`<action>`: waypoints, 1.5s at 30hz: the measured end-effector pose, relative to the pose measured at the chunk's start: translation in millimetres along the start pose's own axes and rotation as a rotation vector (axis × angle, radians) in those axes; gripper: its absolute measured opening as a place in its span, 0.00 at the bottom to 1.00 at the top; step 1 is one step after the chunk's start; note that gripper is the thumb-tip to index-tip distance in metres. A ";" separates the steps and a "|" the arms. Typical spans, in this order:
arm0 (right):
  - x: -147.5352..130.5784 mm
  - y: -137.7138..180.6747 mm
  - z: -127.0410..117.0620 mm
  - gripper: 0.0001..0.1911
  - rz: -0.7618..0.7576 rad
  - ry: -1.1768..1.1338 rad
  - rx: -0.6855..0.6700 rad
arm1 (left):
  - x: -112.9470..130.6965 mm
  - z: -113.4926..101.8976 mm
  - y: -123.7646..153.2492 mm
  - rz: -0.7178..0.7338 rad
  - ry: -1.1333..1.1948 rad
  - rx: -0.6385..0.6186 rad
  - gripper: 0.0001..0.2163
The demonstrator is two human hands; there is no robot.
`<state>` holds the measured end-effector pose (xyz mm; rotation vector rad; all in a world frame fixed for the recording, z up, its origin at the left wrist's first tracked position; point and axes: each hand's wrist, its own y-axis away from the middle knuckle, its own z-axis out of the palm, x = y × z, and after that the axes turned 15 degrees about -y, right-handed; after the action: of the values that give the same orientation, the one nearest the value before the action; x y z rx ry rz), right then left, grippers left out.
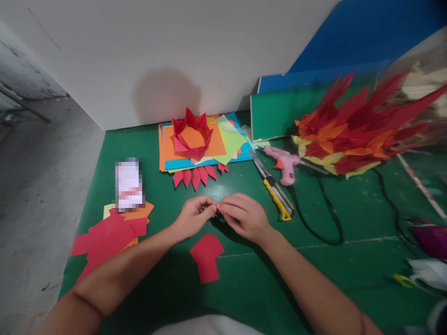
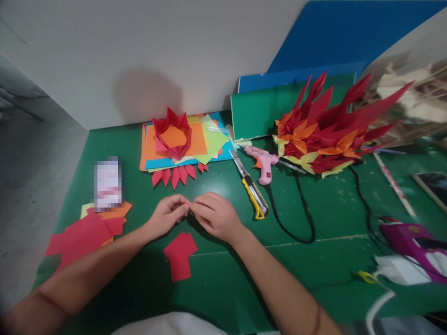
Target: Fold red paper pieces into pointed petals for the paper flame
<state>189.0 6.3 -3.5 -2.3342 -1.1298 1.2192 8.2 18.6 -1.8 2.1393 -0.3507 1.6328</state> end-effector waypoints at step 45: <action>-5.0 -6.9 6.4 0.06 0.506 -0.322 0.238 | -10.2 4.6 1.3 0.023 -0.169 0.199 0.08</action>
<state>178.7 6.4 -0.7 -2.3620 -0.4303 1.8403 8.6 14.7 -12.4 2.4383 -0.2745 1.5602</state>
